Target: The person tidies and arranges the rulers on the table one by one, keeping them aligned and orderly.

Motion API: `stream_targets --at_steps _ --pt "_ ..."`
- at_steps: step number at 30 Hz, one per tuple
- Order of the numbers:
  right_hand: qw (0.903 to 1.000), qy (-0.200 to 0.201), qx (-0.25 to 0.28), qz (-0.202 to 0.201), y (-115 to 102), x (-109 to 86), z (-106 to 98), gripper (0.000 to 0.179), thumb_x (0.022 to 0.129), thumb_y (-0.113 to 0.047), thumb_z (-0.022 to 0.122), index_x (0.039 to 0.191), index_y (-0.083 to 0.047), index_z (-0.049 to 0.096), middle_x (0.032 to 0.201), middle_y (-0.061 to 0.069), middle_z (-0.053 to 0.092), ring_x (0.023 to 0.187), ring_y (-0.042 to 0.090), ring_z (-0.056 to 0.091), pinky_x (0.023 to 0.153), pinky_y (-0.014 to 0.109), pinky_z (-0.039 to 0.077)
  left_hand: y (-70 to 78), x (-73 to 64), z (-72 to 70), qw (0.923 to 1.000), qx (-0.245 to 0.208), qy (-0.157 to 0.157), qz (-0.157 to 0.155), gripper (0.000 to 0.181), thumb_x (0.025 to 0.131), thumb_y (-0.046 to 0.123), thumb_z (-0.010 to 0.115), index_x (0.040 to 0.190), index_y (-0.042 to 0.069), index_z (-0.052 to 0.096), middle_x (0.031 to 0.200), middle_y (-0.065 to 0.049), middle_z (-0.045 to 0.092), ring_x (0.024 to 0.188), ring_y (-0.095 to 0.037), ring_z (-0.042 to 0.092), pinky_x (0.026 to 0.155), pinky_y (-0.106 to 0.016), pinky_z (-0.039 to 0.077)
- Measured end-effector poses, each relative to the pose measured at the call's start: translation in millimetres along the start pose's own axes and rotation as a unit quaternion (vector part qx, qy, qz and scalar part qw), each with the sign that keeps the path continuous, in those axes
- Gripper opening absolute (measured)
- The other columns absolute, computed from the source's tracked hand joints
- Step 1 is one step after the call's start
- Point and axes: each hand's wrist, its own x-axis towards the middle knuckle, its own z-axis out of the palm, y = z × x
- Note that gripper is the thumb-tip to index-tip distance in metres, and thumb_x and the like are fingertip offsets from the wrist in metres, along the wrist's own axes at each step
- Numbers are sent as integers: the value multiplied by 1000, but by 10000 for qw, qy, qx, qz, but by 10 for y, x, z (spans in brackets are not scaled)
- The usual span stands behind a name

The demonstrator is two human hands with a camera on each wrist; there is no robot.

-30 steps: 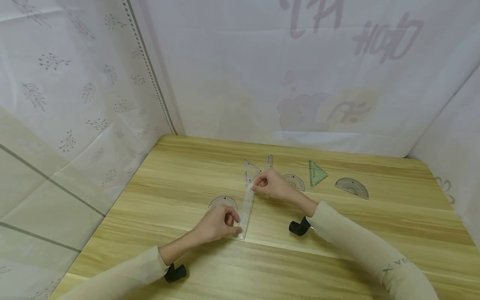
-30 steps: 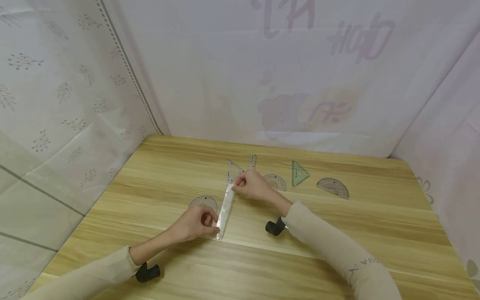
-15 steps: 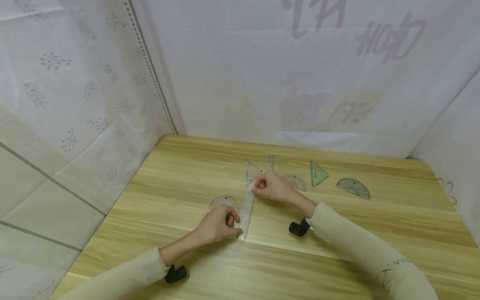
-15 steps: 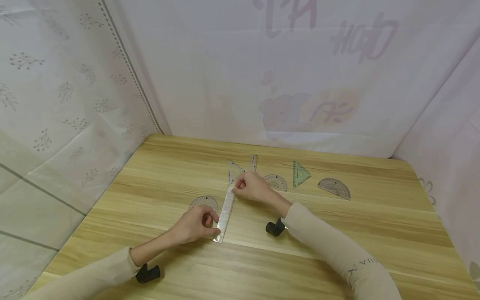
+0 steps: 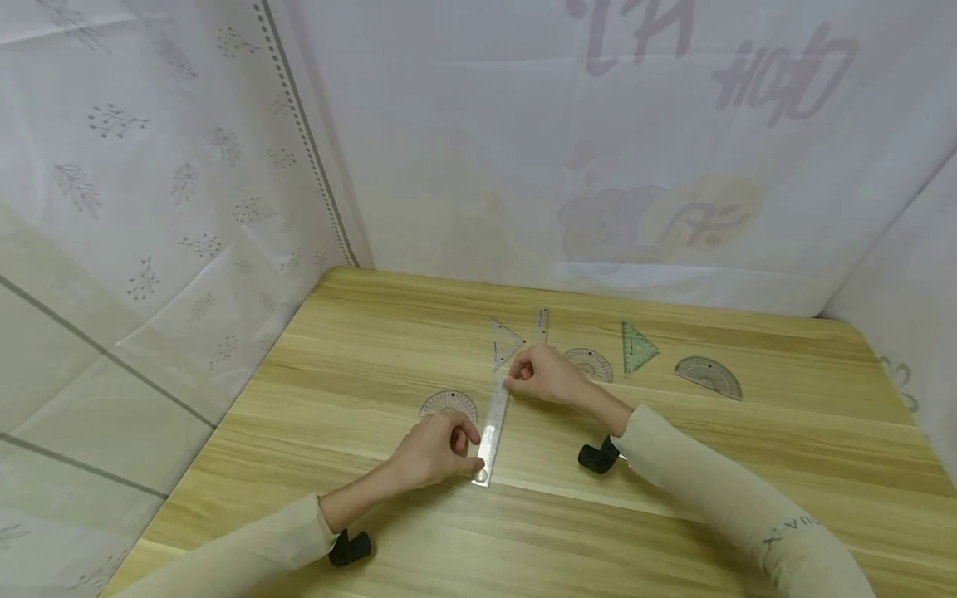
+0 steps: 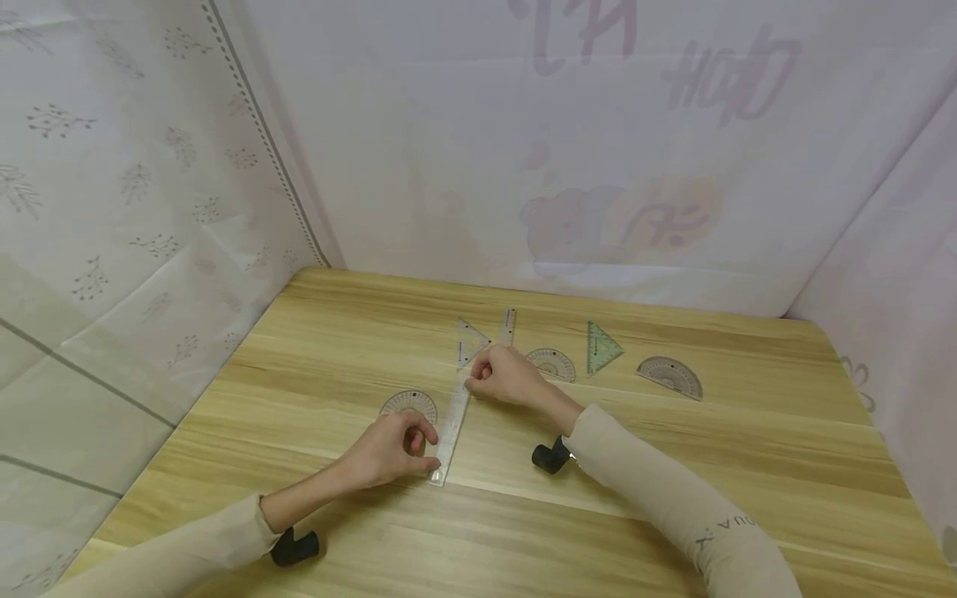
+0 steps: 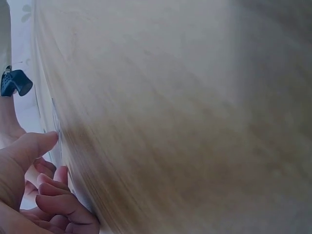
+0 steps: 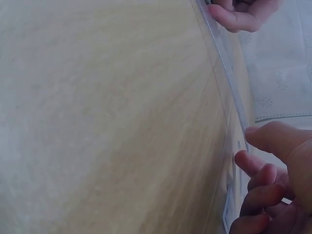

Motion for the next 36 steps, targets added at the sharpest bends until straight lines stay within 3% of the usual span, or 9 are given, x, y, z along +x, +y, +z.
stream_targets --at_steps 6,9,16,20,30,36 --pt "9989 -95 427 -181 24 -8 -8 7 91 -14 78 90 -8 75 69 -1 53 61 10 45 59 26 39 -8 -6 7 10000 -2 44 26 25 80 17 89 94 11 69 73 5 57 61 -6 48 56 -25 41" --pt "9974 -157 650 -267 28 -20 -25 12 88 -12 80 97 -6 75 72 0 54 62 12 45 59 27 39 -8 -8 7 10000 -16 55 24 25 80 17 89 94 11 69 72 6 56 60 -6 48 56 -25 41" --pt "9959 -198 743 -487 61 -32 -42 25 87 -12 83 108 -2 74 75 2 56 66 15 47 62 28 40 -3 -18 7 10000 -32 61 22 25 80 17 88 94 11 69 72 7 56 60 -6 48 55 -25 40" --pt "9957 -201 812 -396 78 -30 -36 25 86 -13 84 107 -5 75 73 2 55 65 14 46 62 28 40 2 -19 5 10000 -5 76 -8 25 80 18 89 94 12 69 72 7 56 61 -6 48 56 -25 40" --pt "9984 -102 366 -414 69 -35 -16 22 85 -18 86 103 -9 76 74 -1 56 66 12 49 64 29 42 2 -24 8 9999 -67 71 -51 27 79 19 90 94 12 68 73 8 56 61 -7 49 56 -25 40" --pt "9986 -137 143 -491 72 -50 -30 29 86 -21 85 108 -6 74 72 -2 56 64 12 49 65 30 44 -10 -50 8 9995 -273 133 12 32 80 20 89 102 8 68 74 5 56 63 -8 50 58 -26 42"
